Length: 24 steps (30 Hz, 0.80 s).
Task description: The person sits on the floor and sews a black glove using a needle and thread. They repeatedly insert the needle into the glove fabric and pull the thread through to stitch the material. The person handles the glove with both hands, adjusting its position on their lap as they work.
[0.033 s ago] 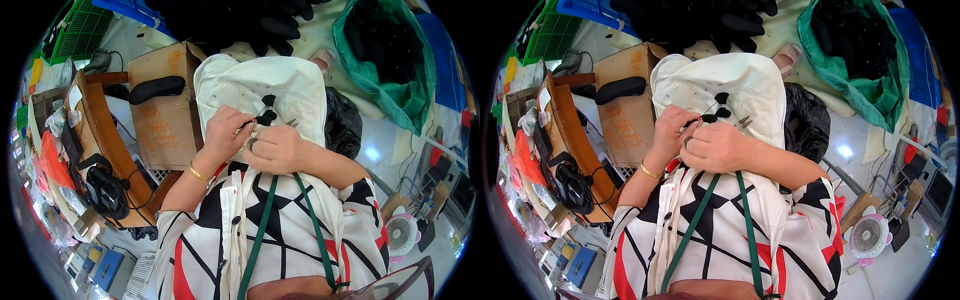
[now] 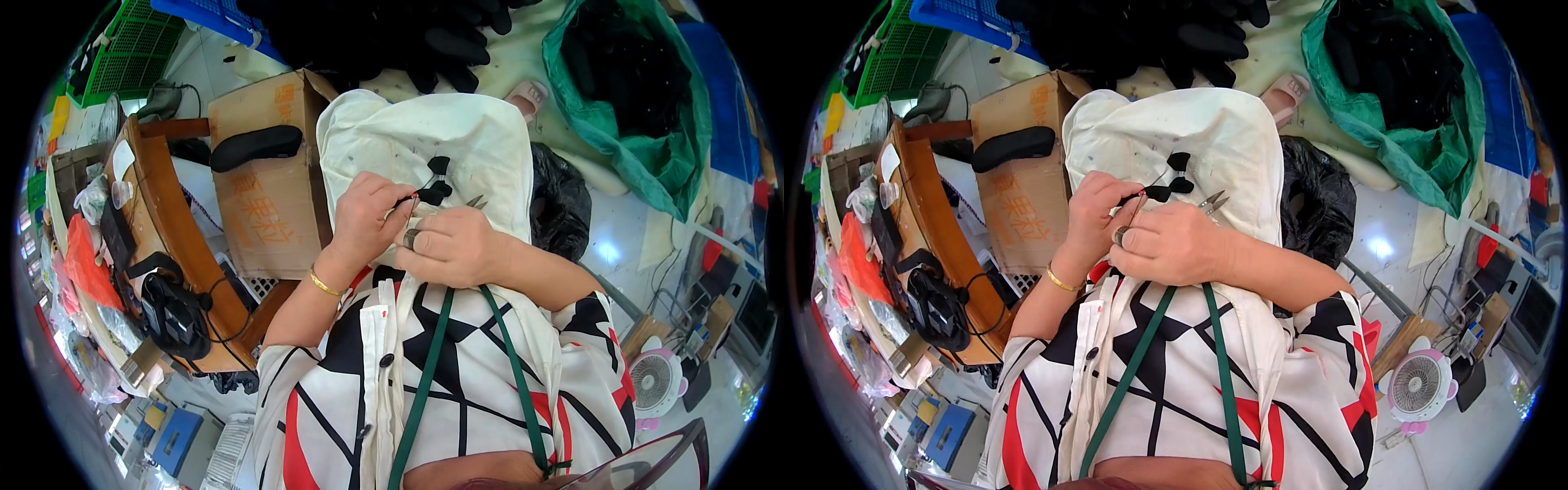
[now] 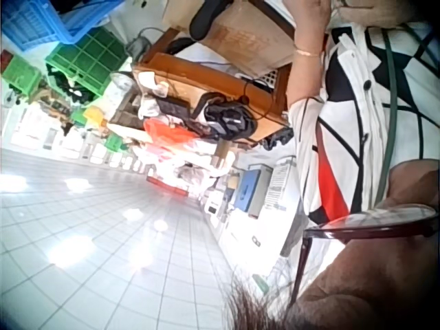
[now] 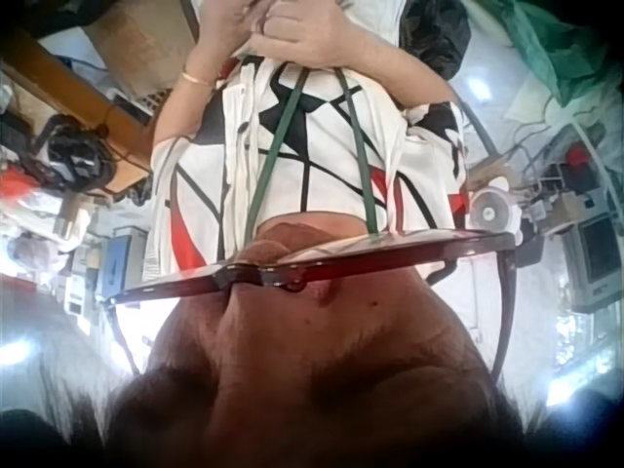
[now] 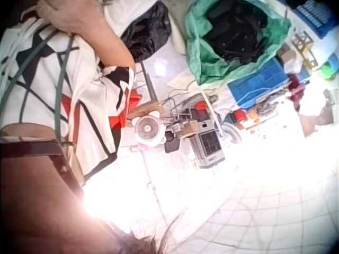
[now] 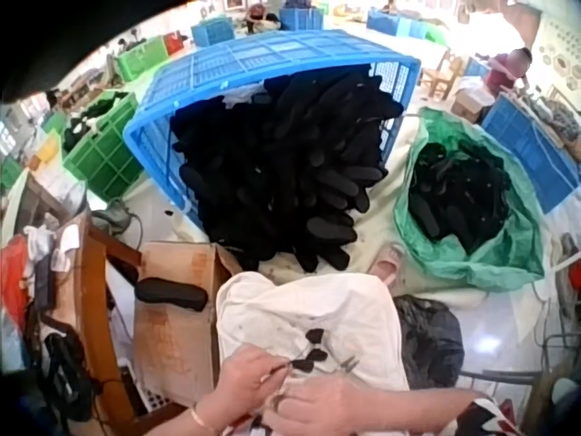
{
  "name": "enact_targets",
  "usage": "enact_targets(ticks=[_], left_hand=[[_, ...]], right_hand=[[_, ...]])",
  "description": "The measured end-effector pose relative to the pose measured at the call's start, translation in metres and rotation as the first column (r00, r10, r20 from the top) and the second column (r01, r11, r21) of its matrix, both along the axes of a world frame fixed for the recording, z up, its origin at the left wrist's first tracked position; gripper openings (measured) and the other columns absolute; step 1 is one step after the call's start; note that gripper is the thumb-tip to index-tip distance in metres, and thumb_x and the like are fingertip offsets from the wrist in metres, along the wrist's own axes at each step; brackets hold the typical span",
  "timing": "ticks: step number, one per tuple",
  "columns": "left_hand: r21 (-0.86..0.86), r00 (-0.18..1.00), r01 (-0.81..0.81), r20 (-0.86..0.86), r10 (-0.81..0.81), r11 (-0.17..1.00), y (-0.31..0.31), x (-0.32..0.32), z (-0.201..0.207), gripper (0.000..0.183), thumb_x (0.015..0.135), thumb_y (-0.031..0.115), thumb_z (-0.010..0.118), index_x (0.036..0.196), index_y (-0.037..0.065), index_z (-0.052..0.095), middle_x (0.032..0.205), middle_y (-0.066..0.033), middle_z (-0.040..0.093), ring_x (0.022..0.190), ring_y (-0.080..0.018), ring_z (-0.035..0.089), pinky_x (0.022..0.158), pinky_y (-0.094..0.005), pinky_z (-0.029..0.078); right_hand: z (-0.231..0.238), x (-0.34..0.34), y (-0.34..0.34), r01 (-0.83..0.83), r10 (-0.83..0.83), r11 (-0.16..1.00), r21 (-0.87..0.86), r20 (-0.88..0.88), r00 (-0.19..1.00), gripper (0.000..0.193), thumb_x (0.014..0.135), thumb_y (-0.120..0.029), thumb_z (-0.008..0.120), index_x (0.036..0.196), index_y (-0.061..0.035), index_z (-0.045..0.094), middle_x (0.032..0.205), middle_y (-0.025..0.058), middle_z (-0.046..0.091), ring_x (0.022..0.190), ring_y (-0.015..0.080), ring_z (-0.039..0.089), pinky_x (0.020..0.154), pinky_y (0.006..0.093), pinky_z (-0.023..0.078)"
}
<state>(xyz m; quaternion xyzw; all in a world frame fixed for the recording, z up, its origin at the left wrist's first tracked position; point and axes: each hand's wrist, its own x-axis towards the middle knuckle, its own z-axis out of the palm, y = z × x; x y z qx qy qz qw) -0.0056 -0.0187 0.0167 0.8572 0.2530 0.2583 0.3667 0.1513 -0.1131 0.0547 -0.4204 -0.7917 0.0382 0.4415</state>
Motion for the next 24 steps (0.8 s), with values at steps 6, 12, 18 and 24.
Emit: enact_targets(ticks=[6, 12, 18, 24], left_hand=[[0.155, 1.0, -0.014, 0.027, 0.01, 0.988, 0.006, 0.004, 0.0, 0.017, 0.072, 0.006, 0.077, 0.088, 0.008, 0.07, 0.079, -0.0056, 0.064, 0.075, -0.0254, 0.06, 0.065, -0.0348, 0.05], [-0.066, 0.994, -0.062, 0.083, 0.067, 0.996, 0.008, -0.005, -0.009, 0.013, 0.076, 0.003, 0.075, 0.088, 0.005, 0.07, 0.079, -0.0073, 0.064, 0.072, -0.0231, 0.058, 0.064, -0.0318, 0.047], [-0.413, 0.996, -0.016, 0.071, 0.05, 0.91, 0.012, -0.007, -0.014, 0.009, 0.078, 0.008, 0.073, 0.087, 0.005, 0.07, 0.076, -0.0061, 0.062, 0.073, -0.0192, 0.056, 0.068, -0.0295, 0.045], [-0.634, 0.994, 0.071, 0.113, 0.001, 0.77, 0.024, -0.022, -0.022, 0.012, 0.085, 0.014, 0.073, 0.09, 0.004, 0.069, 0.086, -0.003, 0.066, 0.081, -0.0126, 0.059, 0.072, -0.027, 0.046]], right_hand=[[0.016, 0.023, -0.023, -0.412, -0.266, 0.682, -0.604, -0.73, 0.629, 0.004, 0.092, -0.005, 0.059, 0.09, -0.0072, 0.057, 0.072, 0.0015, 0.055, 0.058, 0.0102, 0.056, 0.051, 0.0242, 0.043], [0.053, 0.07, -0.026, -0.376, -0.071, 0.918, -0.126, -0.985, 0.158, 0.011, 0.1, -0.01, 0.048, 0.091, -0.0029, 0.049, 0.058, 0.0019, 0.046, 0.047, 0.0093, 0.036, 0.045, 0.0237, 0.031], [-0.022, 0.067, -0.003, -0.024, -0.465, 0.716, -0.697, -0.503, 0.728, 0.021, 0.09, -0.007, 0.065, 0.107, -0.0014, 0.056, 0.091, 0.0058, 0.059, 0.086, 0.0172, 0.058, 0.08, 0.0259, 0.046], [-0.038, 0.023, 0.017, -0.005, -0.339, 0.656, -0.755, -0.301, 0.891, 0.011, 0.086, -0.007, 0.067, 0.094, -0.0006, 0.064, 0.081, 0.0091, 0.061, 0.07, 0.02, 0.058, 0.066, 0.0291, 0.047]])
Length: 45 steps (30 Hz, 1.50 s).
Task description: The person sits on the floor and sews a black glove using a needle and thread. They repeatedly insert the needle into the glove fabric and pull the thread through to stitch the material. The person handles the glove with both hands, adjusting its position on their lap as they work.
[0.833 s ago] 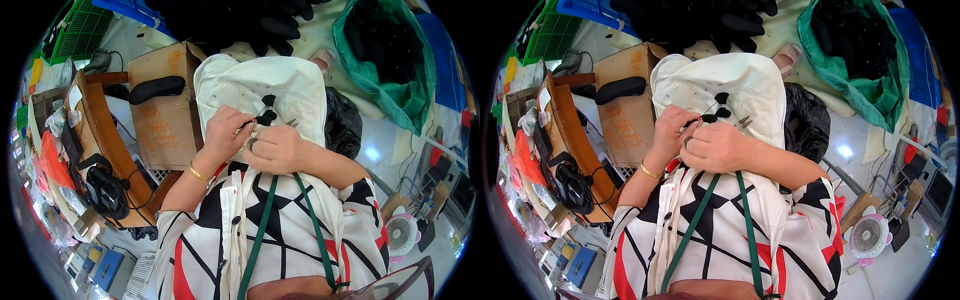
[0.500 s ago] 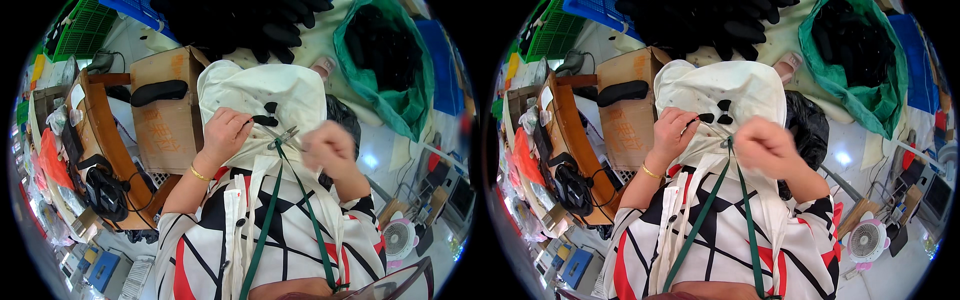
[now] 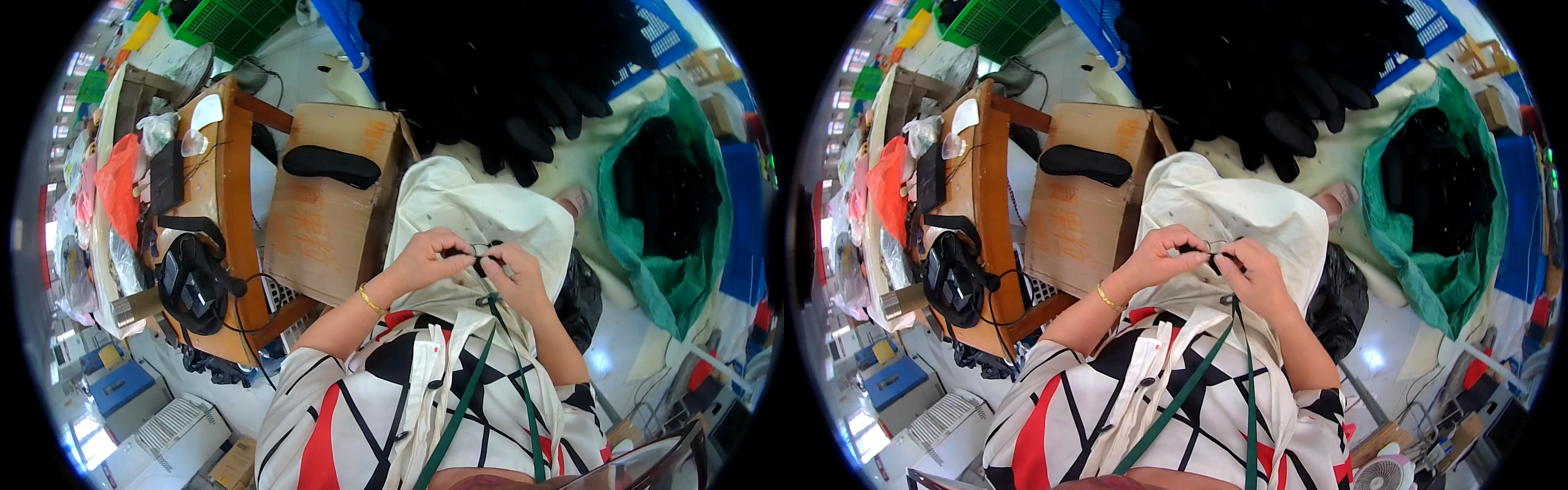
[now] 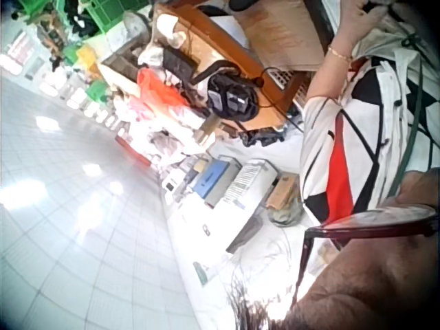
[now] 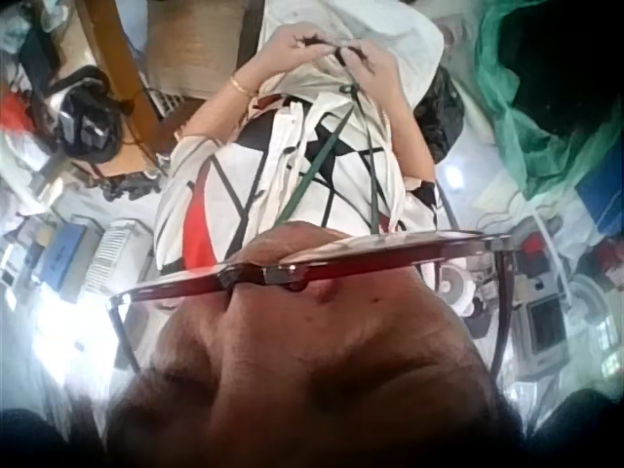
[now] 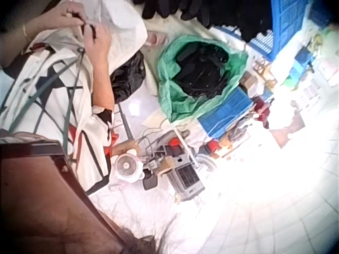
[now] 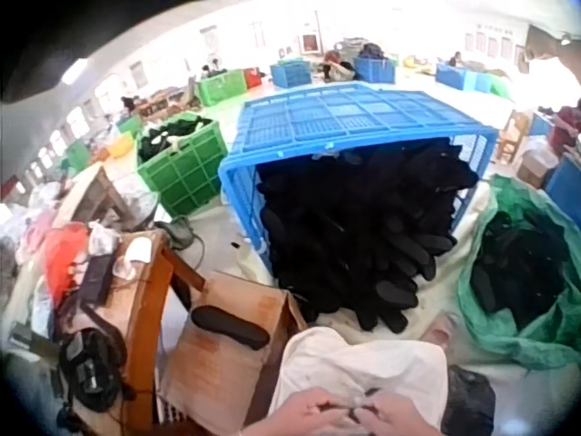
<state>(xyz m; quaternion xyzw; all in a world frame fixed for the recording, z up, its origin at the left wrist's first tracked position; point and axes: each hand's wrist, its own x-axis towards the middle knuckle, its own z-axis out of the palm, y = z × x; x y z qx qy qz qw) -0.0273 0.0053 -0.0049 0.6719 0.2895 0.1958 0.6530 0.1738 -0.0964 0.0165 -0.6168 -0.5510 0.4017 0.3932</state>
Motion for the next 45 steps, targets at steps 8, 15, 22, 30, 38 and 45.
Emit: enact_targets(ticks=[8, 15, 22, 30, 38, 45], left_hand=[[-0.321, 0.274, -0.931, -0.293, 0.916, 0.175, 0.115, -0.103, -0.148, 0.024, 0.086, 0.026, 0.077, 0.087, 0.009, 0.061, 0.075, 0.0017, 0.057, 0.054, -0.0086, 0.048, 0.045, -0.0261, 0.037], [-0.414, 0.096, -0.91, -0.287, 0.953, -0.033, 0.191, -0.142, -0.2, 0.038, 0.076, 0.01, 0.08, 0.107, -0.003, 0.062, 0.098, -0.0084, 0.067, 0.076, -0.0197, 0.062, 0.062, -0.0377, 0.05], [-0.182, 0.464, -0.873, -0.026, 0.886, 0.452, 0.168, -0.125, -0.119, 0.057, 0.074, 0.011, 0.076, 0.119, -0.012, 0.05, 0.107, -0.0174, 0.066, 0.091, -0.0271, 0.066, 0.078, -0.0364, 0.054], [0.673, 0.844, 0.154, -0.47, 0.259, 0.723, 0.058, -0.08, 0.015, 0.064, 0.065, 0.061, 0.077, 0.09, 0.005, 0.057, 0.086, -0.0147, 0.062, 0.084, -0.0367, 0.062, 0.07, -0.0443, 0.05], [0.578, 0.813, 0.312, -0.573, 0.103, 0.754, -0.015, -0.06, -0.012, 0.061, 0.077, 0.06, 0.068, 0.086, 0.002, 0.053, 0.08, -0.0162, 0.061, 0.078, -0.0356, 0.063, 0.066, -0.0433, 0.051], [0.289, 0.862, -0.096, -0.455, 0.224, 0.953, -0.026, -0.031, -0.013, 0.038, 0.089, 0.037, 0.067, 0.087, 0.0, 0.058, 0.086, -0.0187, 0.067, 0.079, -0.0326, 0.066, 0.069, -0.0441, 0.051]], right_hand=[[0.001, 0.003, -0.003, 0.09, -0.082, 0.991, -0.096, 0.083, 0.993, 0.012, 0.088, -0.012, 0.067, 0.089, 0.0002, 0.067, 0.074, 0.0088, 0.064, 0.068, 0.0153, 0.058, 0.064, 0.0285, 0.047], [-0.02, -0.001, -0.011, 0.168, -0.189, 0.952, -0.258, -0.061, 0.98, 0.014, 0.09, -0.013, 0.068, 0.09, 0.0009, 0.067, 0.074, 0.0009, 0.061, 0.067, 0.0077, 0.053, 0.062, 0.0243, 0.045], [-0.025, 0.004, -0.009, 0.208, -0.264, 0.946, -0.248, -0.22, 0.939, 0.016, 0.095, -0.015, 0.064, 0.092, 0.0012, 0.065, 0.078, -0.0003, 0.062, 0.068, 0.007, 0.055, 0.064, 0.0226, 0.048], [-0.028, -0.007, 0.017, 0.455, -0.452, 0.878, -0.151, -0.575, 0.682, 0.017, 0.102, -0.019, 0.054, 0.093, -0.0054, 0.058, 0.084, -0.0002, 0.061, 0.075, 0.0068, 0.056, 0.067, 0.0231, 0.05], [-0.041, -0.04, 0.027, 0.449, -0.442, 0.882, -0.144, -0.584, 0.681, 0.018, 0.103, -0.02, 0.053, 0.095, -0.0045, 0.056, 0.085, -0.0045, 0.054, 0.078, 0.0033, 0.044, 0.07, 0.0195, 0.038], [-0.038, -0.041, 0.037, 0.406, -0.387, 0.911, -0.072, -0.489, 0.781, 0.018, 0.102, -0.019, 0.054, 0.093, -0.004, 0.057, 0.083, -0.0045, 0.052, 0.077, 0.0037, 0.043, 0.07, 0.0207, 0.038]])
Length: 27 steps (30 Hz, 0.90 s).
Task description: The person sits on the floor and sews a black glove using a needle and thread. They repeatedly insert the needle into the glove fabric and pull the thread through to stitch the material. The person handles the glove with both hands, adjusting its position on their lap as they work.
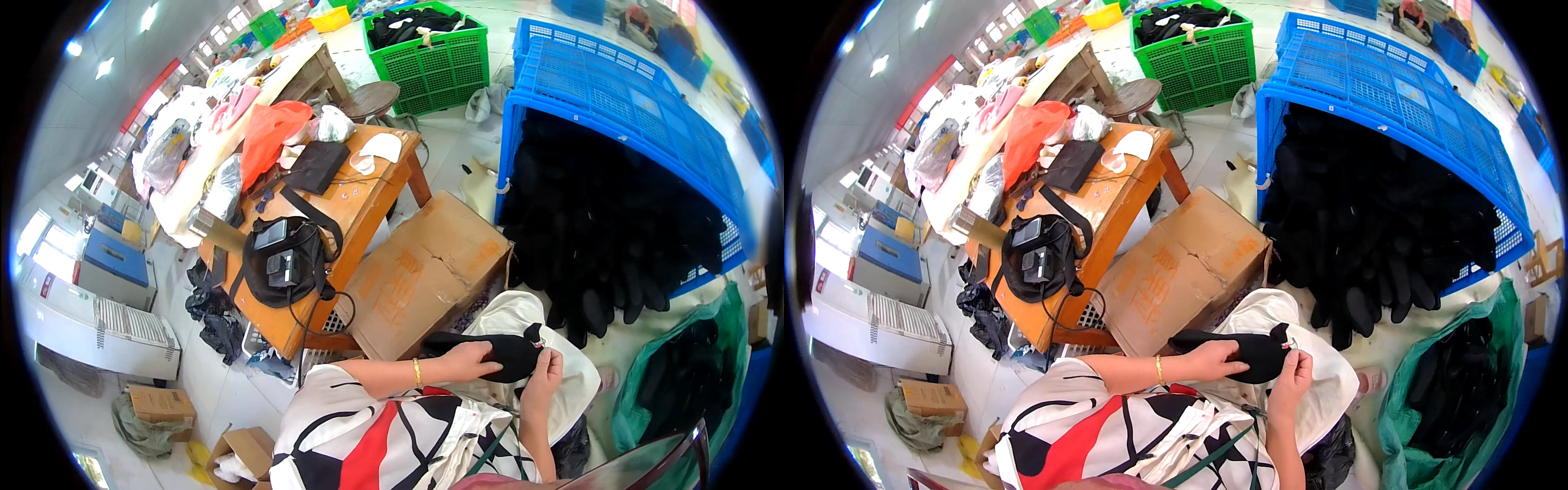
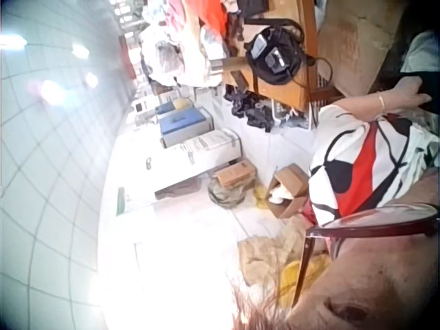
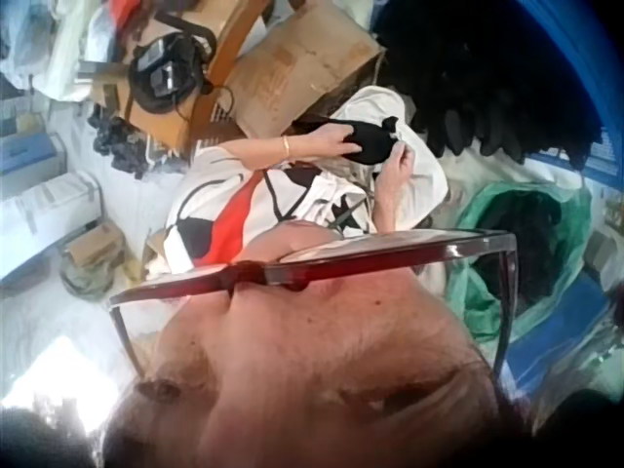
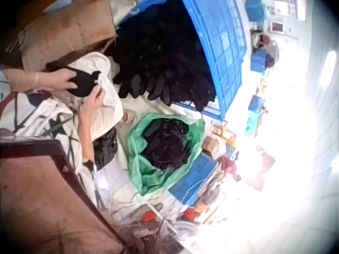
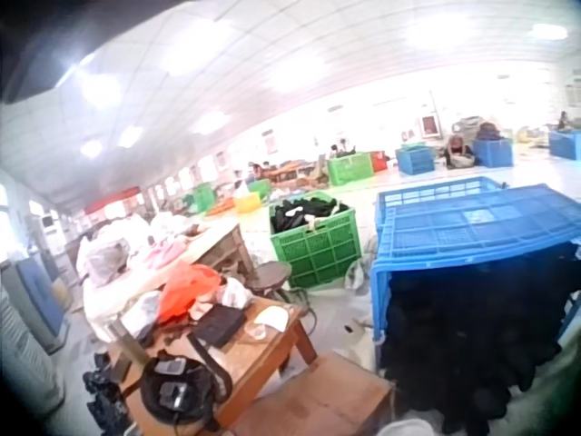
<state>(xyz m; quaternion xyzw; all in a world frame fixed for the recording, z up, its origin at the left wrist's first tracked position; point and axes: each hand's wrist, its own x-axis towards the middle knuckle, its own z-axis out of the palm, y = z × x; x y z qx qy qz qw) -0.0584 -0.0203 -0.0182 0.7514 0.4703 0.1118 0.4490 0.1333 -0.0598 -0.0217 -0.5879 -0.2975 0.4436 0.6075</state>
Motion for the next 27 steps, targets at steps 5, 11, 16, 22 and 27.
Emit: enact_targets(ticks=[5, 11, 16, 22, 27], left_hand=[[-0.809, 0.619, -0.03, 0.446, 0.646, 0.587, 0.0, 0.017, 0.014, 0.018, 0.091, 0.021, 0.071, 0.087, 0.008, 0.059, 0.086, 0.0037, 0.061, 0.082, -0.0072, 0.056, 0.075, -0.0252, 0.045], [-0.866, 0.56, -0.028, 0.4, 0.726, 0.499, -0.021, 0.025, 0.027, 0.018, 0.091, 0.022, 0.071, 0.097, 0.009, 0.061, 0.093, 0.0035, 0.059, 0.083, -0.0062, 0.052, 0.079, -0.0233, 0.042], [-0.874, 0.479, -0.091, 0.383, 0.79, 0.478, -0.028, 0.04, 0.016, 0.028, 0.094, 0.03, 0.068, 0.107, 0.006, 0.06, 0.102, 0.0006, 0.059, 0.098, -0.0082, 0.052, 0.089, -0.0259, 0.042], [-0.923, 0.38, -0.198, 0.239, 0.894, 0.331, -0.026, 0.041, -0.021, 0.056, 0.087, 0.039, 0.073, 0.115, -0.007, 0.056, 0.114, -0.0119, 0.06, 0.11, -0.0157, 0.052, 0.096, -0.0326, 0.043], [-0.912, 0.319, -0.201, 0.285, 0.904, 0.358, -0.022, 0.038, -0.007, 0.058, 0.088, 0.032, 0.074, 0.126, -0.007, 0.051, 0.12, -0.0103, 0.061, 0.111, -0.0169, 0.055, 0.1, -0.0329, 0.043]], right_hand=[[-0.004, 0.002, 0.005, -0.007, 0.004, 0.999, 0.039, 0.082, 0.997, 0.017, 0.101, -0.018, 0.055, 0.092, -0.0036, 0.057, 0.082, -0.0042, 0.052, 0.076, 0.0045, 0.043, 0.069, 0.0214, 0.039], [0.007, 0.009, 0.02, -0.089, 0.071, 0.995, 0.048, 0.296, 0.952, 0.019, 0.099, -0.017, 0.058, 0.088, -0.0013, 0.058, 0.078, 0.0016, 0.054, 0.071, 0.0096, 0.046, 0.067, 0.0239, 0.039], [0.014, 0.002, 0.006, -0.206, 0.119, 0.976, 0.071, 0.62, 0.775, 0.017, 0.096, -0.013, 0.059, 0.088, 0.0009, 0.061, 0.079, 0.0105, 0.059, 0.072, 0.0225, 0.055, 0.068, 0.032, 0.044], [0.003, -0.017, -0.025, -0.416, 0.363, 0.91, -0.007, 0.499, 0.787, 0.018, 0.096, -0.016, 0.059, 0.09, 0.0006, 0.064, 0.076, 0.0107, 0.061, 0.068, 0.0208, 0.059, 0.065, 0.0334, 0.047], [-0.01, 0.018, -0.04, -0.297, 0.302, 0.946, -0.132, 0.018, 0.953, 0.026, 0.101, -0.021, 0.054, 0.091, 0.0006, 0.065, 0.072, 0.0025, 0.06, 0.062, 0.0091, 0.054, 0.061, 0.0236, 0.045]])
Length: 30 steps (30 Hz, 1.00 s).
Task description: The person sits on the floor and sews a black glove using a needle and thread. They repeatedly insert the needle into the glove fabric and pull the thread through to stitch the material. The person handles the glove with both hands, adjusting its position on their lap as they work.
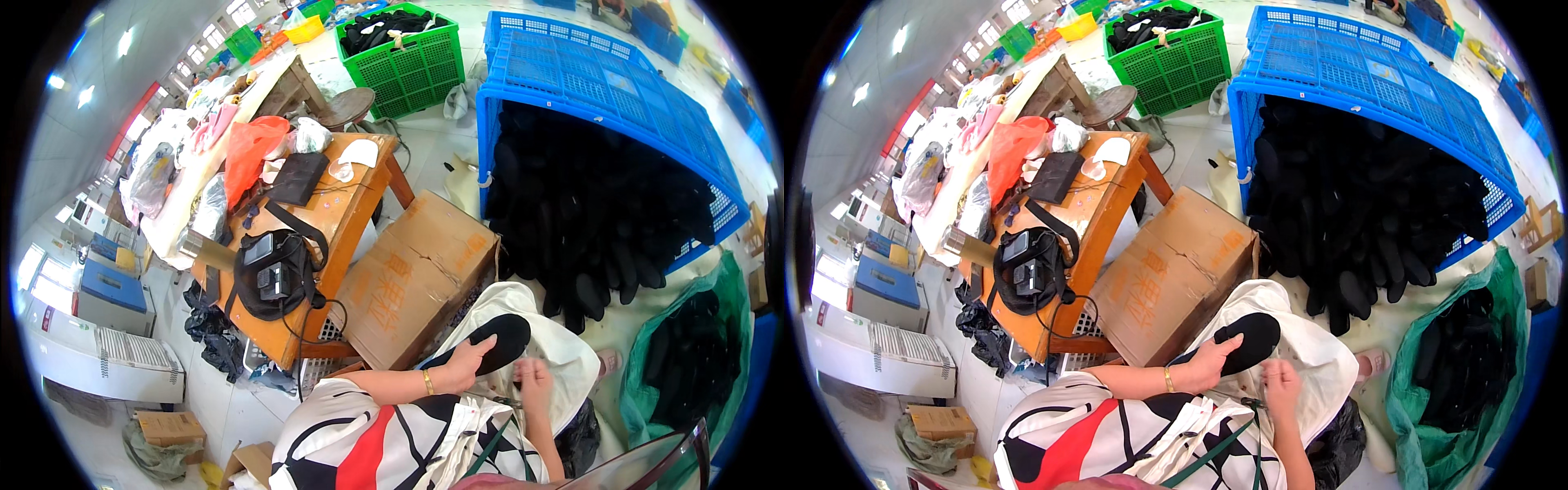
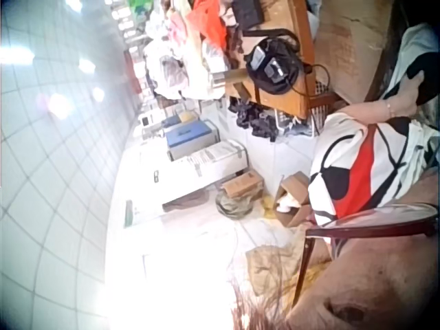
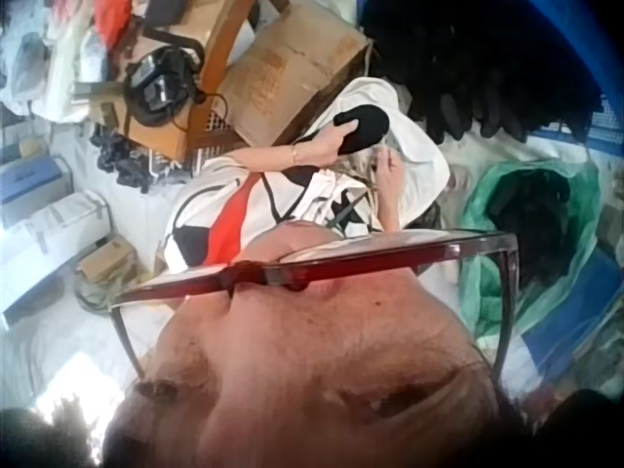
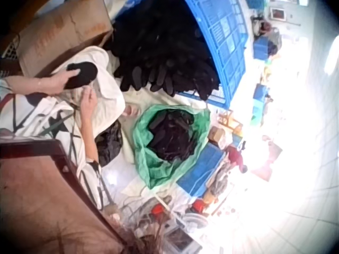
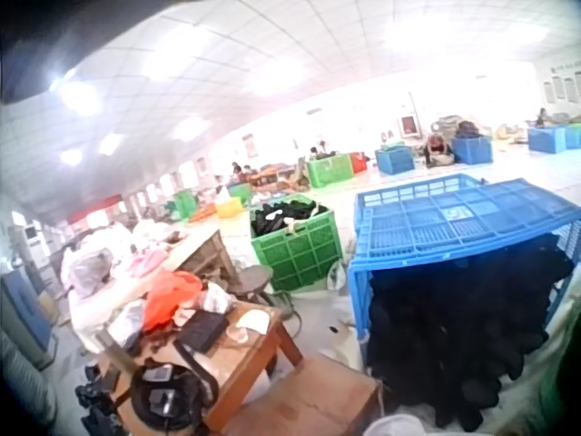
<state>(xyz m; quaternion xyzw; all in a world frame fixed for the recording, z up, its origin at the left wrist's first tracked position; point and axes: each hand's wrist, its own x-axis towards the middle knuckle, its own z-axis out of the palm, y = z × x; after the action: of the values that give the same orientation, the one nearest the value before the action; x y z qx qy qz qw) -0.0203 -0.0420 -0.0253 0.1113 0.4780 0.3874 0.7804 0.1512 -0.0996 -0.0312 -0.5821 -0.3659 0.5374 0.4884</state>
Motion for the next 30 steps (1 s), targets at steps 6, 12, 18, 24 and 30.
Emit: enact_targets(ticks=[6, 12, 18, 24, 30], left_hand=[[-0.053, 0.976, -0.048, -0.215, 0.035, 0.997, 0.008, 0.006, 0.008, 0.043, 0.09, 0.021, 0.07, 0.121, -0.007, 0.056, 0.119, -0.0106, 0.065, 0.105, -0.0179, 0.061, 0.095, -0.033, 0.048], [0.037, 0.996, -0.065, -0.06, 0.067, 0.997, 0.005, 0.012, -0.004, 0.036, 0.091, 0.016, 0.068, 0.119, -0.007, 0.062, 0.115, -0.01, 0.067, 0.104, -0.0192, 0.063, 0.096, -0.0338, 0.049], [-0.004, 0.998, -0.021, -0.066, 0.021, 1.0, 0.001, 0.006, 0.013, 0.025, 0.092, 0.017, 0.068, 0.111, 0.002, 0.065, 0.11, -0.0079, 0.069, 0.099, -0.0171, 0.067, 0.089, -0.0312, 0.053], [-0.07, 0.998, -0.008, -0.056, 0.004, 0.998, 0.006, 0.013, 0.025, 0.024, 0.094, 0.019, 0.066, 0.114, 0.005, 0.063, 0.111, -0.0049, 0.068, 0.1, -0.0153, 0.065, 0.089, -0.031, 0.052], [-0.1, 0.997, -0.008, -0.072, 0.0, 0.995, 0.007, 0.01, 0.02, 0.021, 0.092, 0.019, 0.068, 0.112, 0.012, 0.064, 0.107, -0.0004, 0.068, 0.099, -0.0125, 0.062, 0.09, -0.0324, 0.049]], right_hand=[[-0.002, 0.065, -0.02, 0.427, -0.434, 0.9, -0.084, -0.247, 0.867, 0.024, 0.102, -0.023, 0.053, 0.082, -0.0085, 0.055, 0.067, -0.0009, 0.05, 0.056, 0.0083, 0.046, 0.054, 0.0245, 0.041], [-0.006, 0.059, -0.03, 0.415, -0.418, 0.908, -0.052, -0.052, 0.907, 0.02, 0.096, -0.013, 0.055, 0.113, -0.0018, 0.057, 0.078, -0.0023, 0.051, 0.069, 0.0086, 0.048, 0.063, 0.0253, 0.043], [0.01, 0.035, -0.016, 0.235, -0.263, 0.959, -0.16, -0.186, 0.947, 0.016, 0.097, -0.014, 0.061, 0.107, -0.0016, 0.063, 0.079, 0.0023, 0.065, 0.07, 0.0089, 0.062, 0.065, 0.0239, 0.051], [0.037, 0.004, 0.008, -0.029, 0.035, 0.989, -0.145, 0.037, 0.999, 0.015, 0.096, -0.012, 0.06, 0.11, -0.0063, 0.063, 0.07, -0.0025, 0.057, 0.06, 0.0047, 0.054, 0.055, 0.0214, 0.043], [0.031, -0.009, 0.028, -0.131, 0.141, 0.99, -0.053, 0.361, 0.922, 0.016, 0.091, -0.014, 0.06, 0.104, -0.0069, 0.064, 0.071, 0.0101, 0.062, 0.059, 0.0232, 0.057, 0.056, 0.0324, 0.047]])
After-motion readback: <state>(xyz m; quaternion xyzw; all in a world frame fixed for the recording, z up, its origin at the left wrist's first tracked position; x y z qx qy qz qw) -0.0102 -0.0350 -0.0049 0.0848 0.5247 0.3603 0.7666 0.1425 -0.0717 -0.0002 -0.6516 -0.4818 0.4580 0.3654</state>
